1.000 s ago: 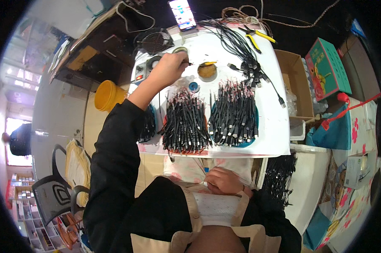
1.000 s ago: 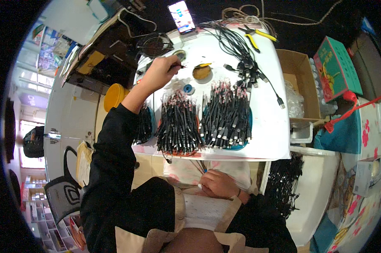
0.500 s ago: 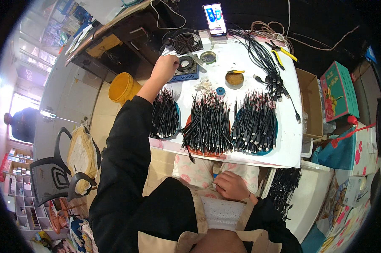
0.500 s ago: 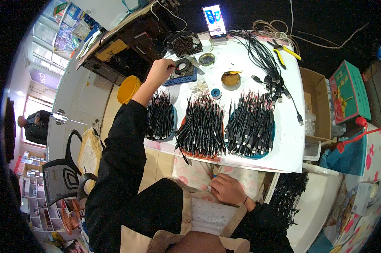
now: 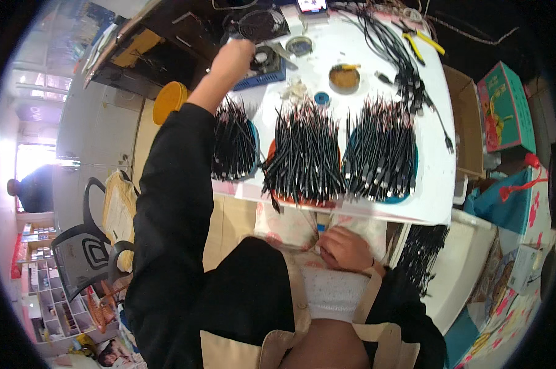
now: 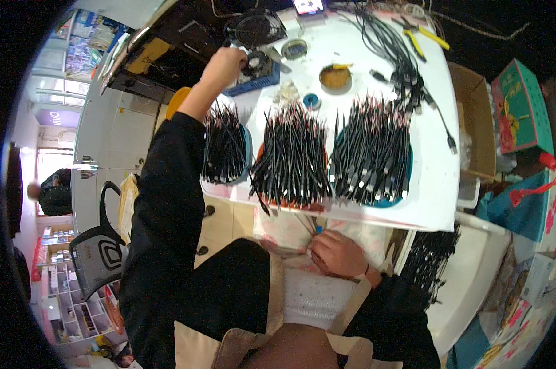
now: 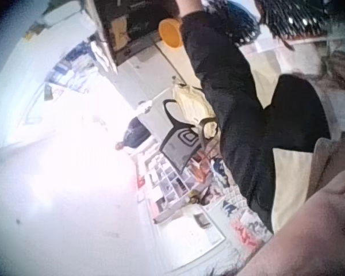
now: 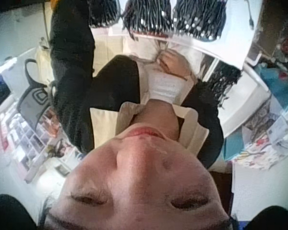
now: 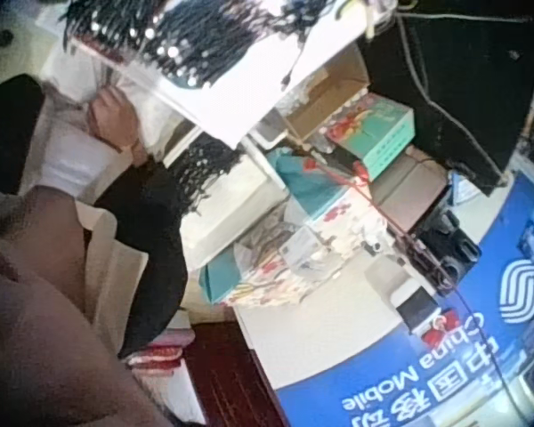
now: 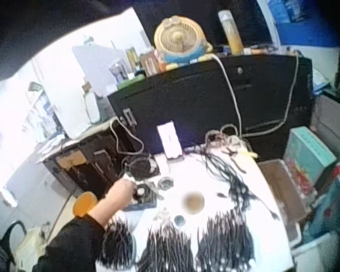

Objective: The person sits on the floor and repeatedly picks up black cables, attaches small white connectors to their ends, and places the finished units into trays on a low table. The person handles the cables one at a time, using both hands to fit the connectors.

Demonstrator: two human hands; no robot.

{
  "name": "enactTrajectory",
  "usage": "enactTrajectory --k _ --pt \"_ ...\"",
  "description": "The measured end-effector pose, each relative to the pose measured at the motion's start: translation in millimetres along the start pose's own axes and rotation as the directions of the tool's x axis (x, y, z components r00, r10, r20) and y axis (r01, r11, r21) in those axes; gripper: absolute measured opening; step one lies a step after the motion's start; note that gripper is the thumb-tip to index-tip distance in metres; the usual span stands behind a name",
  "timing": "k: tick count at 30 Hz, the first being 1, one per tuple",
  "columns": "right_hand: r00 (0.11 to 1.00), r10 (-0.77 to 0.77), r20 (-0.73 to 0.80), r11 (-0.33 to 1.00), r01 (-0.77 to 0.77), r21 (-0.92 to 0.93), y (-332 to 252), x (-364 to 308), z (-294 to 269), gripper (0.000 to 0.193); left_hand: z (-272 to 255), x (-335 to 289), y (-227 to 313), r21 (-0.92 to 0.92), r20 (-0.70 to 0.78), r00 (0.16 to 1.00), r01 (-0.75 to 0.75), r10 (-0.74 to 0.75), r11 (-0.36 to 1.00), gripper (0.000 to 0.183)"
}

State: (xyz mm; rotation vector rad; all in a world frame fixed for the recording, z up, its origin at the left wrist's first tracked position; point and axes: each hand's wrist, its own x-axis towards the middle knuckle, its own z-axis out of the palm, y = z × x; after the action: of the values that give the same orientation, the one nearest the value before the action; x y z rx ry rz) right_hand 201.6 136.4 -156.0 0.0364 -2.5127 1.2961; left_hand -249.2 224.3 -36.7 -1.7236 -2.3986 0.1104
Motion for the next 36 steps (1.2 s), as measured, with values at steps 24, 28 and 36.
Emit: enactTrajectory --k 24,28,36 --pt "0.994 -0.029 -0.103 0.996 0.021 -0.086 -4.2 -0.2 5.3 0.01 -45.5 -36.4 18.9 -0.361 -0.205 0.963 0.091 -0.174 0.928 0.012" --pt "0.997 0.027 -0.066 0.996 -0.033 -0.088 -15.4 -0.1 2.3 0.011 -93.2 -98.0 44.1 -0.807 -0.223 0.907 0.034 -0.358 0.589 0.012" --pt "0.965 -0.015 -0.262 1.0 0.01 -0.024 -78.3 32.1 -38.3 0.027 -150.5 -227.9 107.2 -0.914 -0.045 0.975 -0.128 -0.218 -0.386 0.012"
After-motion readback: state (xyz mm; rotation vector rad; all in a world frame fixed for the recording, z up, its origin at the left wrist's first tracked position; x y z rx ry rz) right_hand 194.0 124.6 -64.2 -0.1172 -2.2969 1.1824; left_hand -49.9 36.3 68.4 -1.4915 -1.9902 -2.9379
